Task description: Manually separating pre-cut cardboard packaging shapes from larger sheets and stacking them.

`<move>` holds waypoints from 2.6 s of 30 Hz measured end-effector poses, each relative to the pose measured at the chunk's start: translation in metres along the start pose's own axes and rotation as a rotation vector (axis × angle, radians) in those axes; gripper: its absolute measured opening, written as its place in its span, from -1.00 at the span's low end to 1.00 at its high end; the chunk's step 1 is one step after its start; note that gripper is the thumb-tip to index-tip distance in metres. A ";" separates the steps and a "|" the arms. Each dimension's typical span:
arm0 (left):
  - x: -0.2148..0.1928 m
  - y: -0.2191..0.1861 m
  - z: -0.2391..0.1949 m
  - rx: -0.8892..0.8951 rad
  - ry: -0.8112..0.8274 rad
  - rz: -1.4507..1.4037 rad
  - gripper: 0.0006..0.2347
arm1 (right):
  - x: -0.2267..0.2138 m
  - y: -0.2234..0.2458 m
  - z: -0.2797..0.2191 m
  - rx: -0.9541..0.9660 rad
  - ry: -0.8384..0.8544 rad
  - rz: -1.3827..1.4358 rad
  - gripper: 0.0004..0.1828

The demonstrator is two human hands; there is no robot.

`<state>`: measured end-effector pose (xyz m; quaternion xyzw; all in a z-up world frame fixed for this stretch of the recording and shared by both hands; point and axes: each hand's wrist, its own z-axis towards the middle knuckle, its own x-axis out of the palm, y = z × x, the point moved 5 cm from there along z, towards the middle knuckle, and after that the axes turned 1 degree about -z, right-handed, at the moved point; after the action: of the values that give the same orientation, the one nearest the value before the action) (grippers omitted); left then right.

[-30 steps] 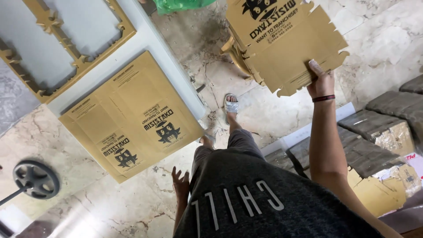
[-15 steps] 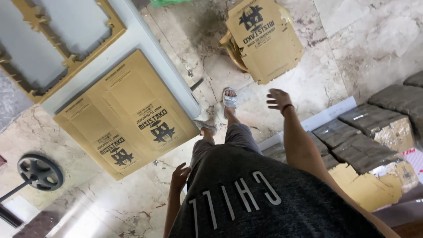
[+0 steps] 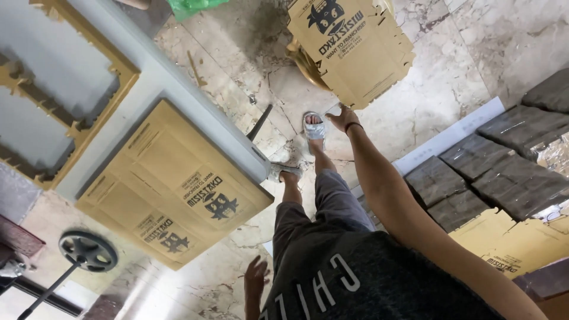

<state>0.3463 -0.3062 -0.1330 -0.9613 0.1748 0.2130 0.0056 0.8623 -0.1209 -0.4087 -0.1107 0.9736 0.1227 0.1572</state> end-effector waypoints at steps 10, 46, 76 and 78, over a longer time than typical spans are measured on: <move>-0.011 0.006 -0.007 -0.120 -0.006 -0.061 -0.51 | -0.011 -0.020 0.003 -0.049 0.018 -0.037 -0.09; -0.317 -0.038 0.192 0.584 -0.278 -0.133 -0.65 | 0.222 0.113 -0.292 -0.374 -0.642 0.087 -0.67; -0.299 -0.040 0.144 0.782 -0.243 0.161 -0.57 | 0.221 0.131 -0.305 -0.281 -0.869 -0.281 -0.45; -0.301 -0.043 0.147 0.762 -0.205 0.210 -0.54 | 0.201 0.132 -0.298 -0.268 -0.813 -0.285 -0.37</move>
<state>0.0452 -0.1532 -0.1459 -0.8412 0.3370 0.2269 0.3569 0.5598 -0.1130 -0.1746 -0.2059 0.7834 0.2582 0.5265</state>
